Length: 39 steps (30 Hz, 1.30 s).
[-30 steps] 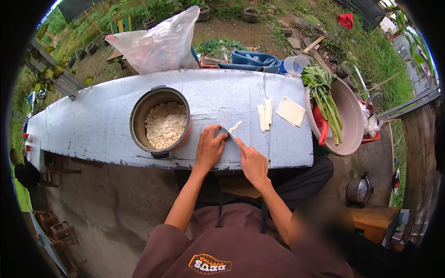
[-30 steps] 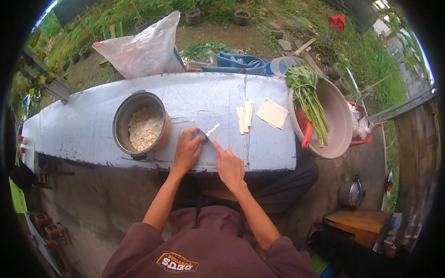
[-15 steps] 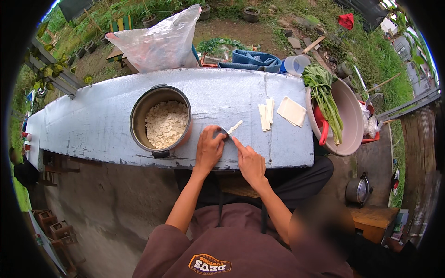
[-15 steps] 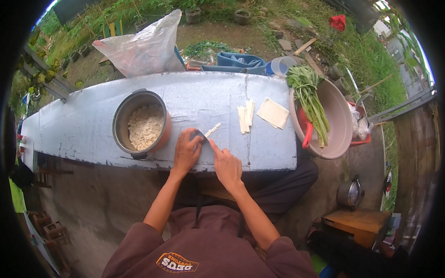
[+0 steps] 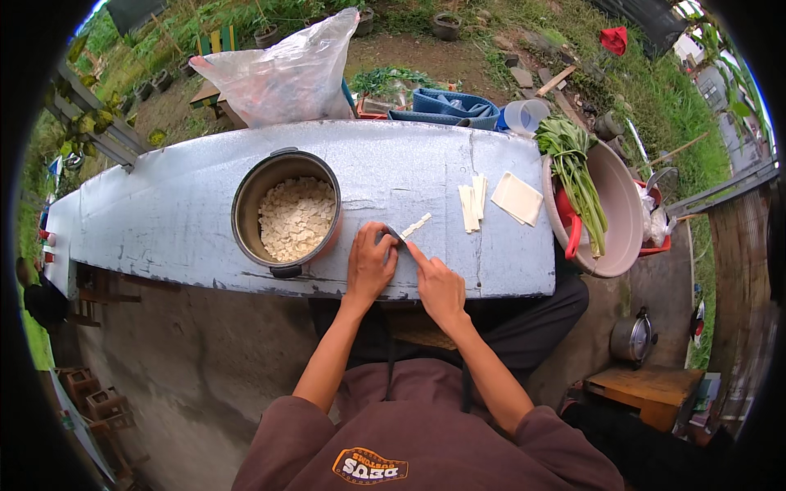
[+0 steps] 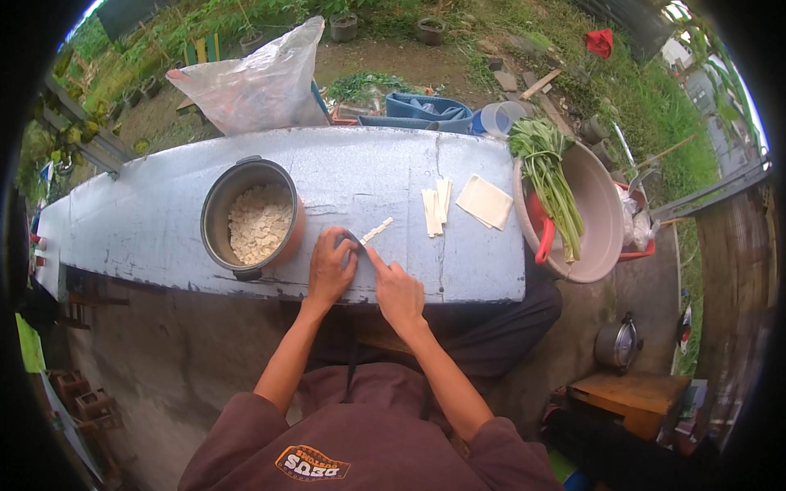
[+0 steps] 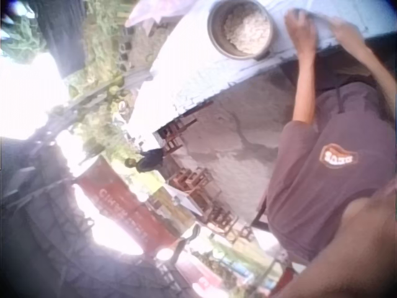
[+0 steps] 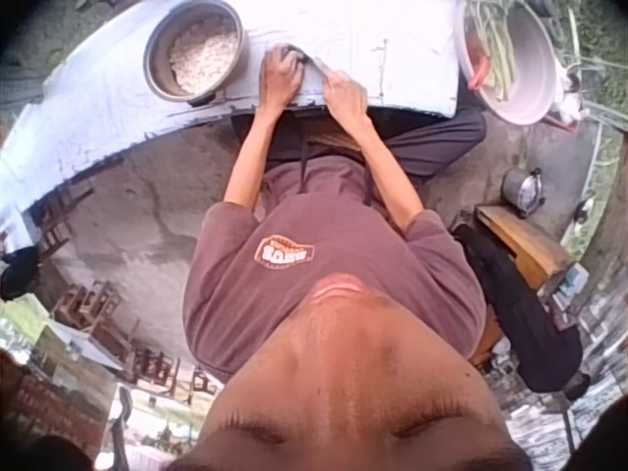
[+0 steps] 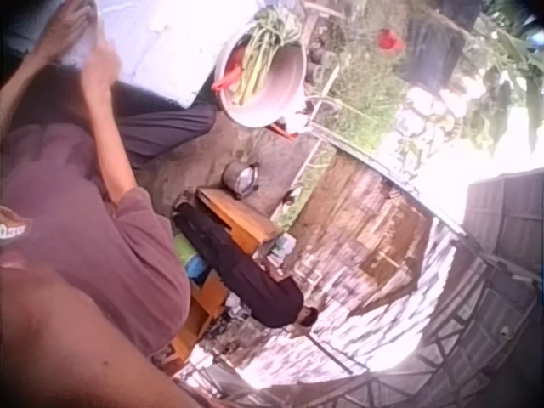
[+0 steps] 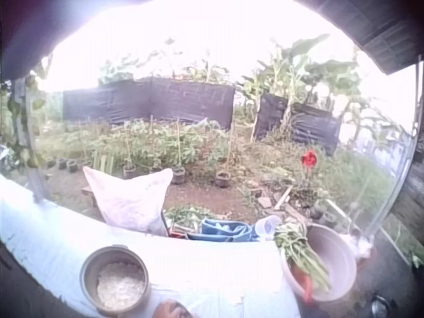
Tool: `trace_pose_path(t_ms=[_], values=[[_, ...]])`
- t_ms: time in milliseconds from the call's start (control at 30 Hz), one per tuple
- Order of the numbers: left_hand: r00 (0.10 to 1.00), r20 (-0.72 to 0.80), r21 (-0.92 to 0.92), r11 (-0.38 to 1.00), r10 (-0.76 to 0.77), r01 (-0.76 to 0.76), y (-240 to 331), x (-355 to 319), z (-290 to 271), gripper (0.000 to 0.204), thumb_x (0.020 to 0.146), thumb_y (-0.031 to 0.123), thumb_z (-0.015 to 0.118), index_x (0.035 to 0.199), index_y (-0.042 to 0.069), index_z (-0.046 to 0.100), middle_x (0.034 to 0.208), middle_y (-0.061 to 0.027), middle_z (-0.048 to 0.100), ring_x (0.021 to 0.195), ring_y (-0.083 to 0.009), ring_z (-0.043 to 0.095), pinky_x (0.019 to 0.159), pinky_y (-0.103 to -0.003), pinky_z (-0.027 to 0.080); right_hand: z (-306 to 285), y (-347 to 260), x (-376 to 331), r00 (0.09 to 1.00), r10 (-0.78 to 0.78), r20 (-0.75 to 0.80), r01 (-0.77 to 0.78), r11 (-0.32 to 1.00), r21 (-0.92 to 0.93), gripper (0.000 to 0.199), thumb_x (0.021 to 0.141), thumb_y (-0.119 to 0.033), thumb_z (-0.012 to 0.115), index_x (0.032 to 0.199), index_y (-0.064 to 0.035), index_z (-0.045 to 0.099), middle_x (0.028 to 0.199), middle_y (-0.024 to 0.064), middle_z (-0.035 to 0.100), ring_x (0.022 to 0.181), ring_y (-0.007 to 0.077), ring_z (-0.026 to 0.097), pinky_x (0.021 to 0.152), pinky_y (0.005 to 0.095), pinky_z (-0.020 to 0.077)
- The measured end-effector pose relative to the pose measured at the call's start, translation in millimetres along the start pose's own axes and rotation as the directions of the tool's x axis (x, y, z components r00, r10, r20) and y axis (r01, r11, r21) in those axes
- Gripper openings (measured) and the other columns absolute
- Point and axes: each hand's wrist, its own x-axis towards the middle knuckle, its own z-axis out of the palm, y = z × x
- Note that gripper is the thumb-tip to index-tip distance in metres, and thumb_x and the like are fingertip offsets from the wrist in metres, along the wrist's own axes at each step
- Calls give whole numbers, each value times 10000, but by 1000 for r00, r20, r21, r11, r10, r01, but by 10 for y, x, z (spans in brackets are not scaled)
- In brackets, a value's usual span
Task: The person chops white food items on a metal table using a knife, then transfers the chopped pieces into a pot. They also slice a block of tofu into strips and continue chopping.
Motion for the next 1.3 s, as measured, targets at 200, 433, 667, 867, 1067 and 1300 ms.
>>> trace_pose_path(t_ms=[200, 433, 667, 867, 1067, 1300], values=[[1000, 15, 7, 1000, -27, 27, -17, -18, 18, 153, 851, 60, 701, 984, 25, 633, 1214, -148, 578, 1270, -362, 540, 1073, -470, 442, 44, 7, 6, 1000, -13, -27, 14, 999, 41, 522, 1010, -176, 574, 1501, -355, 555, 817, 145, 633, 685, 406, 677, 634, 535, 547], [999, -29, -14, 1000, -18, 18, -23, -8, 24, 195, 853, 36, 700, 999, 19, 572, 1196, -179, 588, 1218, -393, 554, 1039, -482, 447, 7, -65, -37, 1000, -3, 12, 3, 1000, -2, 514, 1013, -158, 576, 1496, -332, 567, 794, 144, 619, 687, 394, 662, 637, 526, 535], [998, -65, -28, 999, -23, 21, -26, -26, 49, 284, 837, 19, 718, 1059, 16, 539, 1217, -209, 570, 1213, -415, 539, 1041, -492, 440, 46, -37, 4, 999, -26, -43, 30, 996, 81, 489, 1011, -156, 587, 1473, -312, 596, 768, 142, 619, 677, 388, 653, 627, 510, 530], [998, -37, -28, 998, -56, 55, -26, -39, 49, 282, 855, 55, 690, 1078, 15, 523, 1206, -182, 544, 1234, -392, 511, 1065, -475, 425, -31, -97, -90, 1000, 2, 22, -2, 1000, 21, 468, 1021, -168, 578, 1467, -309, 600, 777, 145, 619, 688, 382, 658, 626, 505, 533], [996, -10, 28, 996, -90, 90, -6, -38, 37, 208, 886, 84, 695, 1051, 14, 589, 1148, -167, 566, 1194, -375, 522, 1051, -476, 432, 52, -131, 78, 1000, 14, 20, -15, 997, 71, 466, 1033, -164, 556, 1479, -296, 589, 838, 153, 664, 752, 395, 680, 692, 513, 543], [996, -33, 56, 995, -81, 83, 19, -18, 31, 153, 907, 141, 731, 1042, 81, 694, 1134, -126, 605, 1146, -340, 541, 1001, -465, 437, -229, 339, 225, 947, 279, -157, -253, 953, 164, 439, 1063, -171, 496, 1484, -249, 592, 1014, 224, 732, 925, 418, 707, 820, 510, 544]])
